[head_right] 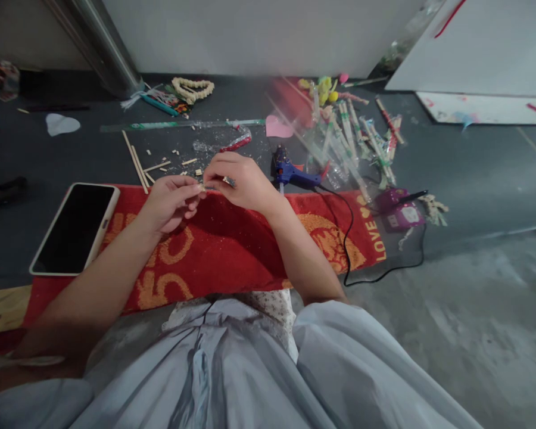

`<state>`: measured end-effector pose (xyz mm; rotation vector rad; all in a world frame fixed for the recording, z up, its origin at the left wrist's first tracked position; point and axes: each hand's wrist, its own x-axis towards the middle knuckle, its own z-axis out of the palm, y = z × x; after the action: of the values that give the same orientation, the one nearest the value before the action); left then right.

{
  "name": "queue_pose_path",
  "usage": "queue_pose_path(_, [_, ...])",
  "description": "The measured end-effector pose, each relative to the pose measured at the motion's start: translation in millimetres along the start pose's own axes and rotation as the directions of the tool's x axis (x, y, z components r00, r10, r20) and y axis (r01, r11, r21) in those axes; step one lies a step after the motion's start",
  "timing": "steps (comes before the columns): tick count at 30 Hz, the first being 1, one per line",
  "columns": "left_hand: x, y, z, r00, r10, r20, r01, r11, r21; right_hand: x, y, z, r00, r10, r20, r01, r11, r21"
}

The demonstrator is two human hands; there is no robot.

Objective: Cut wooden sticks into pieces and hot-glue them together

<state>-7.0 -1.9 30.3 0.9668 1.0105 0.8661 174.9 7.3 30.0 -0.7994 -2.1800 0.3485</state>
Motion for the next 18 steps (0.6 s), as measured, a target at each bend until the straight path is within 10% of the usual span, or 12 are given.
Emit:
queue_pose_path(9, [4,-8,-3.6,0.999,-0.041,0.008,0.04,0.997,0.068,1,9,-13,0.982,0.182,-0.049,-0.182,0.983,0.007])
queue_pose_path(18, [2,-8,-9.3,0.963,-0.209,0.172,0.112,0.886,0.45,47,24,1,0.903,0.223,0.367,-0.069,0.919,-0.389])
